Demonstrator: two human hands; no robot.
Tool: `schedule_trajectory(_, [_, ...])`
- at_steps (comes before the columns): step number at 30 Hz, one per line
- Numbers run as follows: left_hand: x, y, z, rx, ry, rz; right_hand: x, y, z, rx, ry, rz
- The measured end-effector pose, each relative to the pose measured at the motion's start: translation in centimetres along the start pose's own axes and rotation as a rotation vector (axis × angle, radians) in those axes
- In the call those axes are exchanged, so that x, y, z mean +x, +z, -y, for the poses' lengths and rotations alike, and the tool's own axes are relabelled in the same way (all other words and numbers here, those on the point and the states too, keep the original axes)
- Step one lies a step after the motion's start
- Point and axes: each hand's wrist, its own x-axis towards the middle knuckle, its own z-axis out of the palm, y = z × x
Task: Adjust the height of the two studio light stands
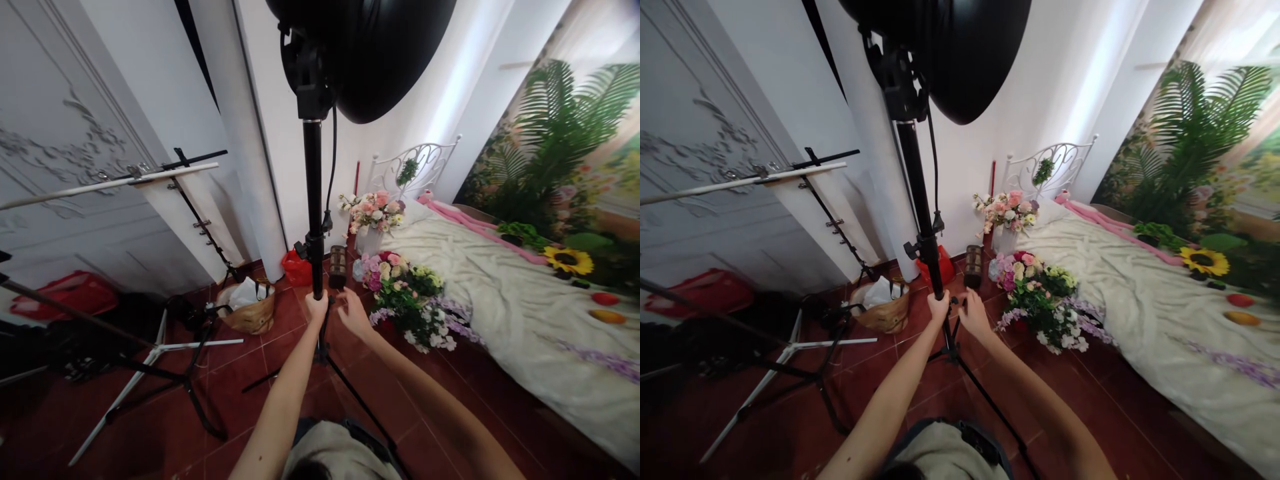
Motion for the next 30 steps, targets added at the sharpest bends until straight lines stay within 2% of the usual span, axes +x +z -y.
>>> schedule_trajectory(2, [-0.1, -0.1, -0.4, -0.011, -0.014, -0.003, 3.8, -1.6, 3.8, 0.268, 0.001, -0.072])
schedule_trajectory(4, [-0.2, -0.2, -0.8, -0.024, -0.017, 0.002, 7.5, -2.7, 8.0, 0.436, -0.060, -0.094])
schedule_trajectory(7, [-0.2, -0.3, -1.2, -0.033, -0.020, 0.004, 11.2, -2.8, 13.0, 0.506, -0.117, -0.161])
schedule_trajectory(9, [-0.2, -0.2, -1.2, -0.027, -0.042, 0.006, 12.4, -2.2, 14.5, 0.470, -0.078, -0.235])
schedule_trajectory(12, [-0.2, -0.4, -1.1, -0.062, -0.063, 0.055, 13.2, -1.6, 14.3, 0.439, -0.087, -0.259])
schedule_trajectory(15, [-0.4, -1.2, -0.7, -0.112, 0.001, 0.173, 13.6, -1.9, 13.0, 0.470, -0.217, -0.163])
schedule_trajectory(17, [-0.6, -2.0, 0.0, -0.098, 0.052, 0.248, 13.7, -2.2, 12.3, 0.488, -0.271, -0.112])
schedule_trajectory(20, [-0.9, -3.4, 1.7, -0.026, 0.074, 0.336, 13.4, -2.1, 11.6, 0.479, -0.278, -0.099])
schedule_trajectory(24, [-0.8, -4.4, 4.0, 0.088, 0.071, 0.435, 11.9, -0.7, 10.6, 0.410, -0.187, -0.124])
schedule_trajectory(30, [-0.4, -4.1, 5.8, 0.065, 0.087, 0.425, 9.0, 2.7, 9.2, 0.355, 0.046, -0.185])
